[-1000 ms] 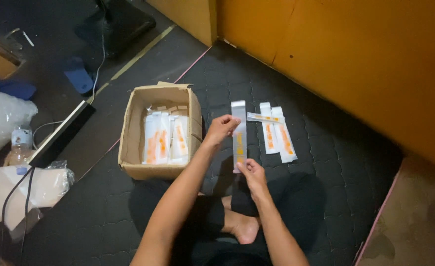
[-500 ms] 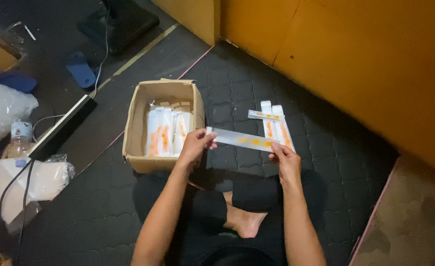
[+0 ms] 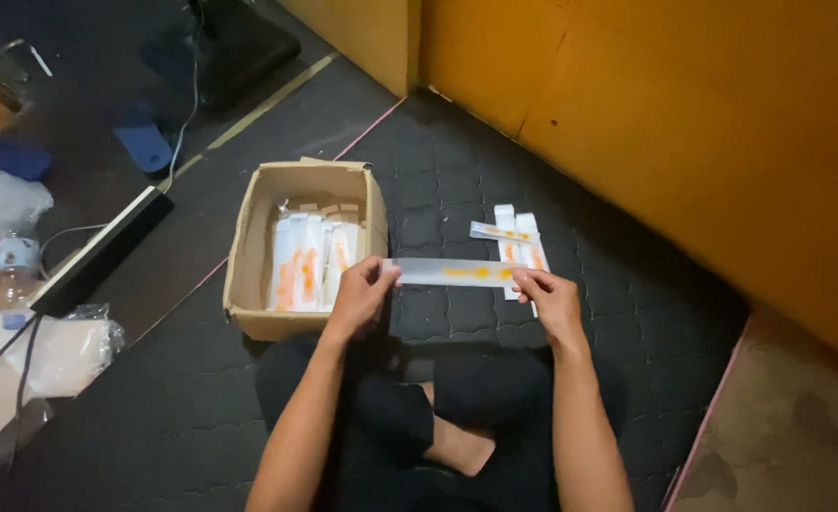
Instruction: The person is taking plastic sleeves out of a cardboard box, inspecting them, and then folding or laying them out on the floor.
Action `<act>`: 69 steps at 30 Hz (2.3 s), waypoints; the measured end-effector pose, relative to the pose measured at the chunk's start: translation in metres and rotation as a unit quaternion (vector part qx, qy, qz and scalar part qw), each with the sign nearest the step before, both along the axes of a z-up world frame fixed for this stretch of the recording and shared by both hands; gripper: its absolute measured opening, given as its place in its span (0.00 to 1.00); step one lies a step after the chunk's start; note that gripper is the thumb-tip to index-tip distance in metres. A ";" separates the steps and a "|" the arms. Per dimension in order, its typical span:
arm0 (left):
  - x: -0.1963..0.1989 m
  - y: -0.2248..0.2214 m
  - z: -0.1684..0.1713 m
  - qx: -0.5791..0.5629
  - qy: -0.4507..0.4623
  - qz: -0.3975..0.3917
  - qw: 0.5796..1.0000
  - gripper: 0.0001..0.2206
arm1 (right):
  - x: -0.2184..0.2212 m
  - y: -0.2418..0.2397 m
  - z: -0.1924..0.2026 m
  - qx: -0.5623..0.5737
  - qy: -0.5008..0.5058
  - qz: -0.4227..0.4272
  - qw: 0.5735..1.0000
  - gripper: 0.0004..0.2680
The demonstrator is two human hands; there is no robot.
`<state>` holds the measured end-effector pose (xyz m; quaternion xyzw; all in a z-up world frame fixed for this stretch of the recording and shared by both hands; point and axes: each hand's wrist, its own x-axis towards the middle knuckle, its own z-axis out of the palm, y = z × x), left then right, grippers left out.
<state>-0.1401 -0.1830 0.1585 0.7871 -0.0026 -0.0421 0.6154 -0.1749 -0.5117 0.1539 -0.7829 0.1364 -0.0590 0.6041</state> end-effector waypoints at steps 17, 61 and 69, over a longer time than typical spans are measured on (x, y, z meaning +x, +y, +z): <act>0.038 -0.019 -0.003 0.172 -0.173 0.050 0.968 0.09 | 0.064 -0.007 -0.051 0.139 0.031 -0.027 0.989 0.08; 0.028 -0.046 -0.105 -0.126 0.081 -0.010 0.989 0.05 | 0.048 -0.035 -0.101 0.202 -0.011 -0.049 0.978 0.05; 0.019 -0.041 -0.110 -0.127 0.023 -0.027 0.991 0.07 | 0.036 -0.037 -0.108 0.147 0.058 -0.022 0.987 0.06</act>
